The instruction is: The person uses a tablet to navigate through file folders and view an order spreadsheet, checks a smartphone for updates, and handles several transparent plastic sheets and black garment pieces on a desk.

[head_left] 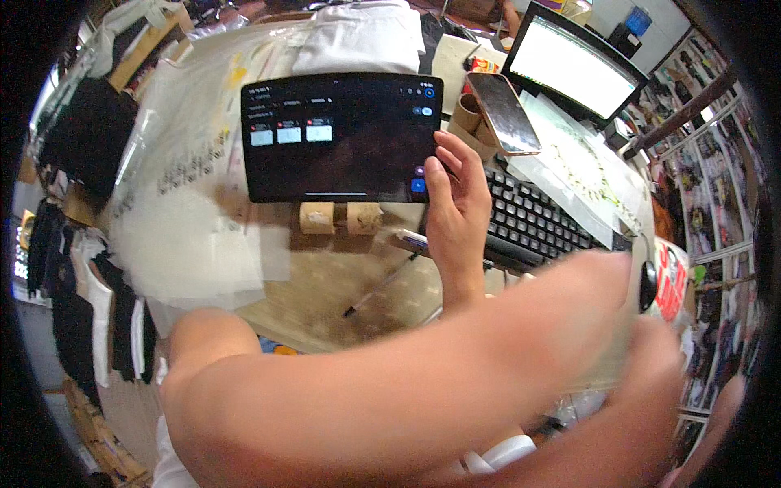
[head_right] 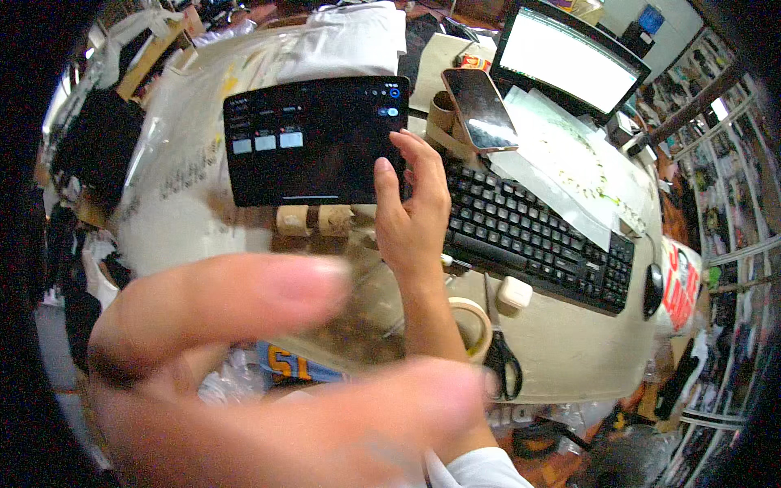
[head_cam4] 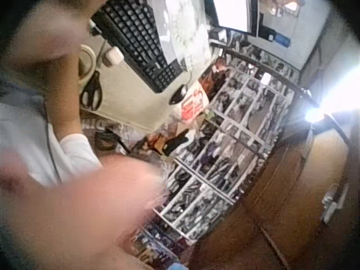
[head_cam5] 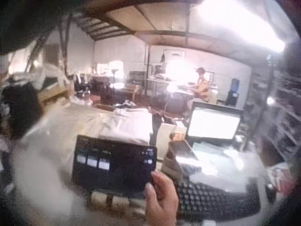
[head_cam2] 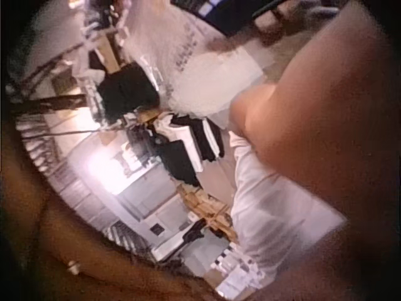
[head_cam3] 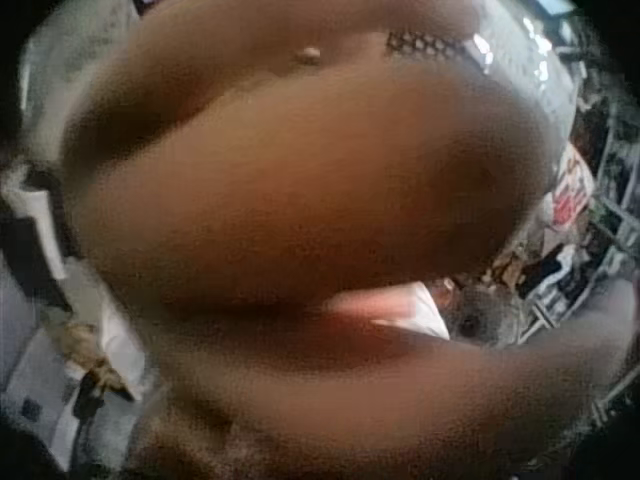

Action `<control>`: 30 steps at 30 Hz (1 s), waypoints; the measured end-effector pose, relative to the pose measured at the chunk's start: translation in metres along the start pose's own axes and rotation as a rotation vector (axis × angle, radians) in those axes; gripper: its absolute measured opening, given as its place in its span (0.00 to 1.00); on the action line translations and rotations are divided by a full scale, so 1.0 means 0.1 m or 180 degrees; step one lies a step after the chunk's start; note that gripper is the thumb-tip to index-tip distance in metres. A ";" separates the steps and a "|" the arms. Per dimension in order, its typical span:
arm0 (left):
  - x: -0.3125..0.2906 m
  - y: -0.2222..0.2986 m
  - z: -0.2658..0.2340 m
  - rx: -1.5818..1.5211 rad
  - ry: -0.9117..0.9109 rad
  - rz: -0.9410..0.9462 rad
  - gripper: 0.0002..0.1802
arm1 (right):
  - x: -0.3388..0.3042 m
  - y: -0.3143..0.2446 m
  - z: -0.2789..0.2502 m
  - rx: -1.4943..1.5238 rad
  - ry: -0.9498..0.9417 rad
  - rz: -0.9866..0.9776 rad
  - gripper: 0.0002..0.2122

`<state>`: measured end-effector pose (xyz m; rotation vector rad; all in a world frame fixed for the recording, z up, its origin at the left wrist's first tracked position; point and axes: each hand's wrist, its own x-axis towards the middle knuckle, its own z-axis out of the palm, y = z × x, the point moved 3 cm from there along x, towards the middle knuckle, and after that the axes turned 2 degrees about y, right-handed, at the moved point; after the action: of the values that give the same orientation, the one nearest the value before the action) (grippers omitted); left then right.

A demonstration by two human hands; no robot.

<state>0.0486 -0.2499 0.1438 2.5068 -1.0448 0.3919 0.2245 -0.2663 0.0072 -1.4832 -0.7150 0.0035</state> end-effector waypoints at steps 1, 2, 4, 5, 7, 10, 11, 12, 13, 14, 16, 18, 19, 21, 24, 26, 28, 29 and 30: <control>0.00 0.03 0.02 0.0094 -0.0085 -0.0031 0.20 | -0.03 -0.01 0.06 0.0048 -0.0006 0.0030 0.15; 0.02 0.05 0.05 0.0140 -0.0083 -0.0038 0.20 | -0.05 -0.01 0.10 0.0089 -0.0005 0.0060 0.15; 0.12 0.00 0.10 0.0145 -0.0001 0.0105 0.21 | 0.03 -0.06 -0.05 0.0056 -0.0012 0.0008 0.15; 0.13 -0.02 0.10 0.0129 0.0040 0.0150 0.21 | 0.03 -0.02 -0.04 0.0286 0.0053 0.0078 0.14; 0.05 0.00 0.12 0.0143 0.0005 0.0061 0.22 | -0.03 0.06 0.05 0.0512 0.0114 0.0068 0.14; -0.12 0.07 0.09 0.0208 -0.0013 -0.0181 0.23 | -0.08 -0.04 0.31 0.0358 -0.0140 0.0026 0.15; -0.13 0.00 0.13 0.0130 0.0009 0.0006 0.23 | -0.08 -0.06 0.21 0.0202 -0.0040 0.0106 0.15; -0.13 -0.09 0.17 0.0020 0.0079 0.0235 0.23 | -0.05 -0.01 0.01 -0.0082 0.0064 0.0037 0.15; -0.08 0.04 0.08 0.0081 0.0062 0.0157 0.24 | -0.05 -0.10 0.03 0.0033 -0.0072 -0.0015 0.15; -0.10 -0.01 0.09 0.0022 0.0101 0.0216 0.24 | -0.04 -0.05 0.06 0.0064 -0.0119 -0.0044 0.15; -0.16 -0.08 0.04 -0.0140 0.0416 0.0296 0.25 | -0.04 -0.08 -0.02 -0.0269 0.0001 0.0003 0.15; -0.49 -0.14 -0.24 -0.0254 0.1109 0.0140 0.25 | -0.04 -0.10 0.08 -0.0517 -0.0112 -0.0124 0.18; -0.75 -0.15 -0.43 -0.0133 0.1680 -0.0261 0.26 | -0.05 -0.18 0.23 -0.0697 -0.0240 -0.0287 0.19; -1.25 -0.74 -0.46 -0.0258 0.2963 -0.0949 0.27 | -0.07 -0.10 0.13 -0.1521 -0.0002 -0.0507 0.22; -2.00 -1.58 -0.33 0.0083 0.4130 -0.2768 0.29 | -0.09 -0.13 0.19 -0.1629 -0.0189 -0.0363 0.25; -2.20 -1.84 -0.11 -0.0865 0.4533 -0.3043 0.31 | -0.09 -0.09 0.23 -0.1754 -0.0399 -0.0260 0.30; -2.21 -1.90 0.05 -0.1189 0.4006 -0.3161 0.31 | -0.11 -0.06 0.24 -0.1753 -0.0557 -0.0084 0.31; -2.19 -1.92 0.13 -0.1369 0.3742 -0.3219 0.31 | -0.12 -0.05 0.26 -0.1782 -0.0625 -0.0091 0.32; -2.16 -1.93 0.17 -0.1326 0.3711 -0.3157 0.30 | -0.12 -0.06 0.28 -0.1811 -0.0692 -0.0098 0.32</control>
<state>0.0428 -0.0010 -0.0050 1.6104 0.5044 0.9633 0.2004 -0.2468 0.0050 -2.0354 -0.9657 -0.0681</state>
